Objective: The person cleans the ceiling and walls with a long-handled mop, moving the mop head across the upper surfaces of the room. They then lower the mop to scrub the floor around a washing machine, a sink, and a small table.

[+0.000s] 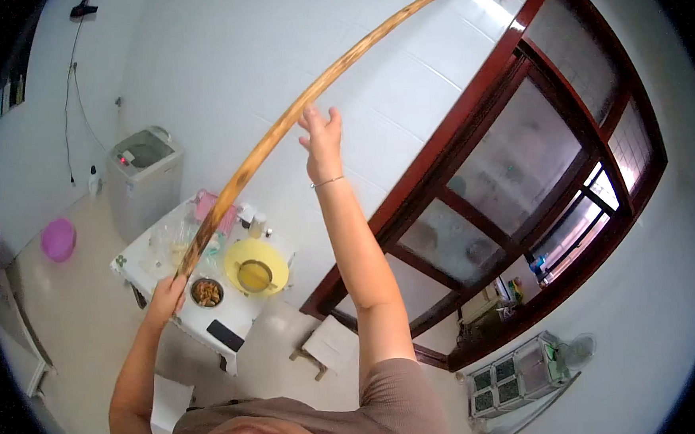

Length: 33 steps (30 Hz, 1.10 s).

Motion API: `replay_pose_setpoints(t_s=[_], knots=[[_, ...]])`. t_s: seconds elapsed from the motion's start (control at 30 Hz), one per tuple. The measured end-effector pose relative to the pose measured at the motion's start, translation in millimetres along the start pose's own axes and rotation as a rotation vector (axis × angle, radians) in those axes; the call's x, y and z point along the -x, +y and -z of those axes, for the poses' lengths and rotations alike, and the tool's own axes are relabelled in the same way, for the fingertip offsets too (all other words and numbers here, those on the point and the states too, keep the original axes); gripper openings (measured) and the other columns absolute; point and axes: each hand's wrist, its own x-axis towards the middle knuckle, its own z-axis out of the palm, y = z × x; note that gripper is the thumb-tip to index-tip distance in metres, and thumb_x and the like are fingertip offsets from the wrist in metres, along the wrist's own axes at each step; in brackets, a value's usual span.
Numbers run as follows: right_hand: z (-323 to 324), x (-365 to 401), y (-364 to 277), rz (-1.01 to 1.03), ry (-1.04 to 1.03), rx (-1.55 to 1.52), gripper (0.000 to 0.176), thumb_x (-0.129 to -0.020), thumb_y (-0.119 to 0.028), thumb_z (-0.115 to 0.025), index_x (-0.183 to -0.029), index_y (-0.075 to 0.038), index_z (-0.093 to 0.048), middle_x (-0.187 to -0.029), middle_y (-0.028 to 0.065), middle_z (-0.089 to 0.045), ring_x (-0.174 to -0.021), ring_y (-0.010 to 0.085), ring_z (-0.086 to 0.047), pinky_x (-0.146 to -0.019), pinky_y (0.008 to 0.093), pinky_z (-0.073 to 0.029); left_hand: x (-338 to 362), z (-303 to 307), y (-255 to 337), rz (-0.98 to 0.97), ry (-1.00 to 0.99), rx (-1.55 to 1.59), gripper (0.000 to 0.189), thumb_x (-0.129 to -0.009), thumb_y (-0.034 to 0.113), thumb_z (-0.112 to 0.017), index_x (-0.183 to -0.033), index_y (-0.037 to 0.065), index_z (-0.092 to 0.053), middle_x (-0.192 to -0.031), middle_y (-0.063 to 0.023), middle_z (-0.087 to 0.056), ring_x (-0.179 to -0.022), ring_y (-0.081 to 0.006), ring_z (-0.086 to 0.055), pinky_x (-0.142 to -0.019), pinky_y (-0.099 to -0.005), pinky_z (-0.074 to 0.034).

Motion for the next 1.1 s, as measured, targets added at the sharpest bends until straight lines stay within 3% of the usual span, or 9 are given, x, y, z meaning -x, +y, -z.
replay_pose_setpoints(t_s=[0.03,0.1,0.2,0.3,0.5,0.67,0.8,0.97,1.1], knots=[[-7,5,12,-0.046,0.025,-0.074,0.076,-0.083,-0.043,-0.055,-0.133,0.002,-0.02,-0.119,0.0164,-0.047,-0.109,0.0244,-0.05,-0.088,0.0427,-0.041,19,9,-22,0.026,0.021,0.015,0.037,-0.087,0.035,-0.053,-0.065,0.006,-0.049,-0.048,0.0015,-0.043,-0.039,-0.0071,-0.038,-0.038,-0.0239,-0.031],[-17,18,50,-0.094,-0.065,-0.169,0.037,-0.086,-0.037,-0.055,-0.103,-0.007,-0.042,-0.1,0.0093,-0.054,-0.091,0.0202,-0.058,-0.074,0.0389,-0.048,59,33,-81,0.017,0.025,-0.141,0.033,-0.087,0.03,-0.051,-0.066,0.004,-0.049,-0.049,0.001,-0.043,-0.041,-0.0087,-0.038,-0.039,-0.0261,-0.031],[-53,78,61,-0.254,-0.161,-0.396,0.036,-0.085,-0.034,-0.058,-0.103,-0.007,-0.042,-0.102,0.0162,-0.056,-0.09,0.0283,-0.059,-0.074,0.0399,-0.05,132,59,-113,0.176,0.071,-0.153,0.025,-0.082,0.024,-0.051,-0.069,0.002,-0.05,-0.057,-0.002,-0.045,-0.054,-0.011,-0.042,-0.048,-0.0289,-0.035],[-64,123,107,-0.572,-0.258,-0.706,0.029,-0.088,-0.029,-0.054,-0.102,-0.005,-0.048,-0.077,0.0106,-0.058,-0.068,0.0237,-0.058,-0.073,0.0403,-0.049,200,97,-147,0.26,0.077,-0.274,0.024,-0.079,0.021,-0.053,-0.072,-0.001,-0.05,-0.062,-0.0059,-0.047,-0.061,-0.0146,-0.044,-0.055,-0.032,-0.037],[-101,251,146,-0.706,-0.183,-0.713,0.025,-0.088,-0.021,-0.052,-0.103,-0.002,-0.046,-0.066,0.0058,-0.049,-0.067,0.0209,-0.053,-0.066,0.0366,-0.046,302,146,-165,0.393,0.158,-0.487,0.025,-0.078,0.021,-0.055,-0.076,-0.004,-0.05,-0.062,-0.0126,-0.051,-0.058,-0.0204,-0.046,-0.056,-0.0354,-0.04],[-120,343,158,-0.844,-0.024,-0.549,0.017,-0.084,-0.016,-0.054,-0.089,-0.002,-0.046,-0.061,0.0064,-0.047,-0.054,0.0206,-0.05,-0.058,0.0329,-0.045,381,181,-197,0.513,0.197,-0.578,0.029,-0.07,0.017,-0.07,-0.075,-0.003,-0.05,-0.062,-0.0146,-0.054,-0.056,-0.0269,-0.051,-0.055,-0.0376,-0.042],[-120,342,158,-0.818,0.106,-0.533,0.014,-0.081,-0.013,-0.054,-0.08,-0.003,-0.045,-0.056,0.0057,-0.044,-0.049,0.0194,-0.046,-0.049,0.0332,-0.042,370,171,-201,0.531,0.127,-0.629,0.033,-0.07,0.021,-0.071,-0.076,-0.003,-0.048,-0.065,-0.0144,-0.054,-0.058,-0.0269,-0.051,-0.056,-0.0375,-0.043],[-87,258,156,-0.58,0.093,-0.383,0.017,-0.083,-0.017,-0.054,-0.073,-0.006,-0.047,-0.055,0.0043,-0.045,-0.048,0.0185,-0.048,-0.054,0.034,-0.046,286,127,-195,0.414,0.058,-0.521,0.036,-0.072,0.028,-0.069,-0.081,-0.003,-0.054,-0.069,-0.017,-0.057,-0.064,-0.0285,-0.055,-0.06,-0.0385,-0.043],[-62,187,125,-0.632,0.059,-0.427,0.018,-0.082,-0.017,-0.054,-0.087,-0.001,-0.047,-0.055,0.0038,-0.044,-0.05,0.0192,-0.046,-0.055,0.0353,-0.045,225,92,-173,0.291,0.091,-0.523,0.037,-0.073,0.031,-0.066,-0.078,-0.003,-0.052,-0.064,-0.0166,-0.053,-0.06,-0.0298,-0.05,-0.058,-0.0383,-0.041]])
